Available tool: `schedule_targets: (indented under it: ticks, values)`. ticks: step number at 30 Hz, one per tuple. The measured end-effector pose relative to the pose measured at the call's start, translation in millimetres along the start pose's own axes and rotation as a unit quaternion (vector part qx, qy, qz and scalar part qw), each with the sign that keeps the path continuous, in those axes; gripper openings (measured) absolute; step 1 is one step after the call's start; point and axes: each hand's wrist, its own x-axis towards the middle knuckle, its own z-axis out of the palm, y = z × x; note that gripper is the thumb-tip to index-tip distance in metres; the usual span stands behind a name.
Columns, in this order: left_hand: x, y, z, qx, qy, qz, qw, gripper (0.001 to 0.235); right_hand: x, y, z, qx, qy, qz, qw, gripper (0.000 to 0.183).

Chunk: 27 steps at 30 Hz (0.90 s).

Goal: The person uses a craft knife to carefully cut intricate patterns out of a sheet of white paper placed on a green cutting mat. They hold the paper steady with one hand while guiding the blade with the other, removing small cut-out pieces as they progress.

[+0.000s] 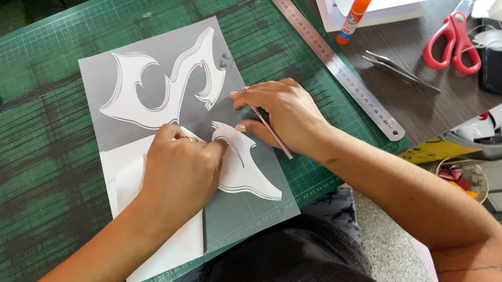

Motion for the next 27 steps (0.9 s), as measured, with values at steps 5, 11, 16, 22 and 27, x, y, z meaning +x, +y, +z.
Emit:
schedule_targets:
  ticks: [5,11,16,22,27]
  values:
    - [0.8,-0.9,9.9,0.044,0.056,0.043,0.997,0.014,1.6,-5.7,-2.1,-0.012,-0.001,0.007,1.000,0.026]
    - [2.0,-7.8,16.5,0.057,0.074,0.087,0.992,0.014,1.0,-3.5,0.8,-0.025,-0.007,0.020,0.999,0.025]
    - [-1.0,-16.3,15.0,0.035,0.085,0.117,0.989,0.011,1.3,-3.5,-0.2,-0.049,-0.022,0.033,0.998,0.020]
    - [-5.9,-30.6,7.9,-0.062,0.115,0.168,0.977,0.009,2.2,-1.2,0.3,-0.057,-0.030,0.043,0.997,0.018]
    - [-6.6,-40.6,-1.8,-0.106,0.130,0.186,0.968,0.010,0.8,2.2,3.0,-0.057,-0.029,0.053,0.997,0.017]
